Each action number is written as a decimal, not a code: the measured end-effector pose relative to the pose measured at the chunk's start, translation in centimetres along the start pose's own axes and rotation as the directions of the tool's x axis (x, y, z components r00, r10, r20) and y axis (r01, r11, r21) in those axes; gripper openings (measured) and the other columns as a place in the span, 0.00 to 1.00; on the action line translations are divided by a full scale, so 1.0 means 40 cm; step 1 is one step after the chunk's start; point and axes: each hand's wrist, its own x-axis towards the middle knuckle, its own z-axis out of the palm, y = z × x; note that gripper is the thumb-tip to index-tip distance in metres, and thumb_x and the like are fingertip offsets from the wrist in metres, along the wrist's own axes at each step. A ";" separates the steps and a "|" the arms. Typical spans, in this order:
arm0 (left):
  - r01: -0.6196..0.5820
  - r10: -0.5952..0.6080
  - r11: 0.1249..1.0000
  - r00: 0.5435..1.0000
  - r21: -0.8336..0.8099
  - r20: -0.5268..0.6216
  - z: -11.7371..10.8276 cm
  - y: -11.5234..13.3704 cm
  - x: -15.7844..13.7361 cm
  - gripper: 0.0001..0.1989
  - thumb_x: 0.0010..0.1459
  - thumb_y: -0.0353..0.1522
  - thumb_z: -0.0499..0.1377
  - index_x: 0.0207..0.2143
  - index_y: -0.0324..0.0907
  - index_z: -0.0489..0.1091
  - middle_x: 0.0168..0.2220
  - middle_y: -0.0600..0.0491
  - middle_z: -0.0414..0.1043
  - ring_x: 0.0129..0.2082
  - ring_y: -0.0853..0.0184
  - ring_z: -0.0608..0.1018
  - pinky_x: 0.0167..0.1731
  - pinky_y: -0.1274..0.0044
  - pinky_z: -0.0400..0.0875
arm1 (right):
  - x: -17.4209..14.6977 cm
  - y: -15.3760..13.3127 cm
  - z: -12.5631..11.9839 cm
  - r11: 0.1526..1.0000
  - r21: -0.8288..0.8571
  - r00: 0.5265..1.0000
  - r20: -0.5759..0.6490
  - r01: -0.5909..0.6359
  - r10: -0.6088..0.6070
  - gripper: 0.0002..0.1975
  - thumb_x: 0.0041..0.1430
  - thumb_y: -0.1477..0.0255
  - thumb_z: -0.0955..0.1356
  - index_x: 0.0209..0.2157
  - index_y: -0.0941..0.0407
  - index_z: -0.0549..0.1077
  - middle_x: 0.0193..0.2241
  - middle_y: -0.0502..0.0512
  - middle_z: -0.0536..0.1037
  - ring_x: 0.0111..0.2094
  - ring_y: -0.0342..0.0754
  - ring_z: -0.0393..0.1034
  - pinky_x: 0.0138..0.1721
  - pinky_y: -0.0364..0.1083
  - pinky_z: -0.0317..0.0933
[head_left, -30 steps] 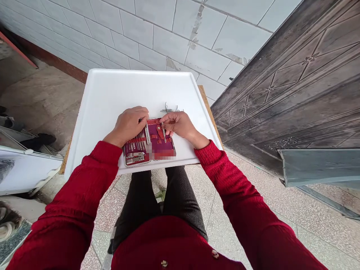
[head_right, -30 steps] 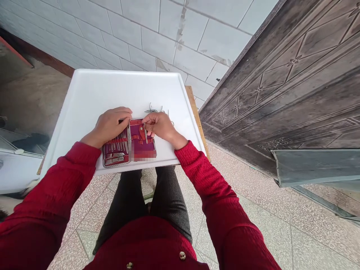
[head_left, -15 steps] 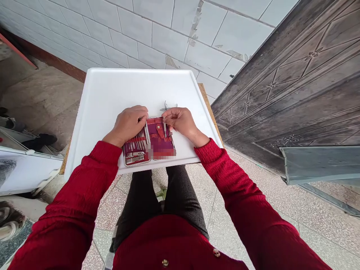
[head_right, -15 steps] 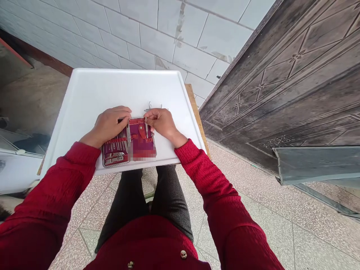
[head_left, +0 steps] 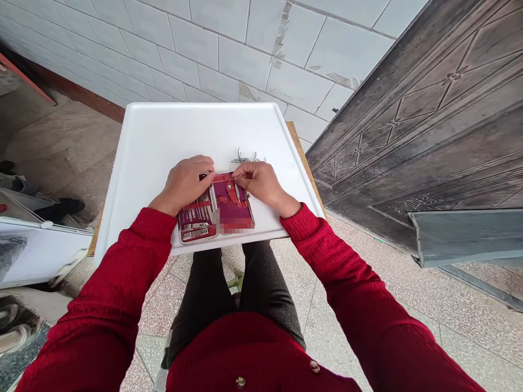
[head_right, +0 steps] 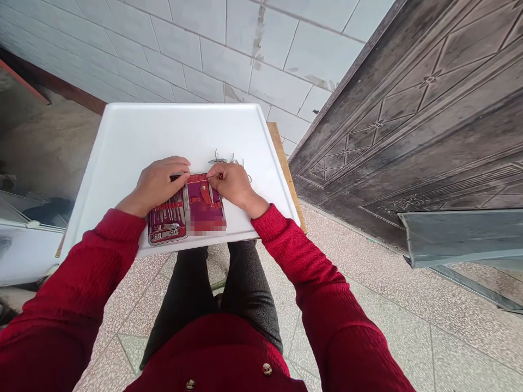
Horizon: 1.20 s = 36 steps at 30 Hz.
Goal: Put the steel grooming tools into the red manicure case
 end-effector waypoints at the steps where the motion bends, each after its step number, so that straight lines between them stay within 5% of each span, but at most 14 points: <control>1: 0.000 0.000 1.000 1.000 0.000 -0.001 0.000 0.000 0.000 0.14 0.64 0.35 0.54 0.39 0.44 0.80 0.52 0.51 0.80 0.52 0.57 0.80 0.52 0.66 0.74 | -0.001 -0.001 0.000 0.999 -0.028 1.000 -0.002 0.019 -0.019 0.03 0.56 0.75 0.70 0.29 0.56 0.78 0.26 0.48 0.78 0.27 0.43 0.69 0.32 0.45 0.64; 13: 0.000 0.000 1.000 1.000 0.001 0.002 -0.001 -0.001 0.000 0.14 0.65 0.35 0.53 0.38 0.45 0.79 0.52 0.52 0.80 0.52 0.58 0.80 0.53 0.66 0.75 | -0.019 -0.042 0.008 0.978 -0.210 0.997 0.071 0.001 0.014 0.05 0.55 0.78 0.71 0.26 0.56 0.77 0.21 0.46 0.75 0.24 0.42 0.66 0.31 0.43 0.58; 17: -0.007 0.007 1.000 1.000 0.007 0.001 -0.001 -0.002 0.001 0.14 0.66 0.36 0.53 0.36 0.45 0.79 0.52 0.52 0.80 0.52 0.58 0.80 0.50 0.67 0.75 | -0.006 -0.037 -0.032 0.980 -0.194 0.994 -0.106 -0.034 0.013 0.04 0.57 0.75 0.70 0.31 0.57 0.79 0.25 0.48 0.78 0.25 0.43 0.67 0.32 0.43 0.59; 23: -0.005 0.005 1.000 1.000 -0.003 -0.007 -0.006 -0.001 -0.001 0.14 0.65 0.35 0.53 0.34 0.46 0.78 0.51 0.54 0.81 0.51 0.59 0.81 0.47 0.67 0.75 | 0.010 -0.020 -0.112 0.914 -0.366 0.922 -0.387 -0.172 0.018 0.06 0.59 0.72 0.68 0.32 0.56 0.79 0.29 0.51 0.80 0.29 0.45 0.69 0.33 0.44 0.58; 30: 0.000 0.000 1.000 1.000 0.006 -0.010 -0.003 -0.004 -0.002 0.14 0.65 0.35 0.53 0.35 0.46 0.79 0.52 0.54 0.80 0.51 0.58 0.80 0.44 0.67 0.75 | 0.011 -0.036 -0.083 0.825 -0.518 0.961 -0.257 -0.226 0.102 0.09 0.62 0.69 0.69 0.30 0.55 0.80 0.28 0.51 0.81 0.30 0.46 0.72 0.32 0.44 0.56; 36: -0.022 0.022 1.000 1.000 0.014 -0.022 0.000 -0.005 -0.003 0.15 0.65 0.35 0.52 0.36 0.45 0.79 0.51 0.52 0.80 0.49 0.58 0.81 0.43 0.67 0.76 | 0.038 -0.058 -0.047 0.657 -0.697 0.958 -0.211 -0.287 0.195 0.15 0.64 0.59 0.70 0.29 0.54 0.80 0.31 0.57 0.82 0.36 0.51 0.75 0.35 0.46 0.59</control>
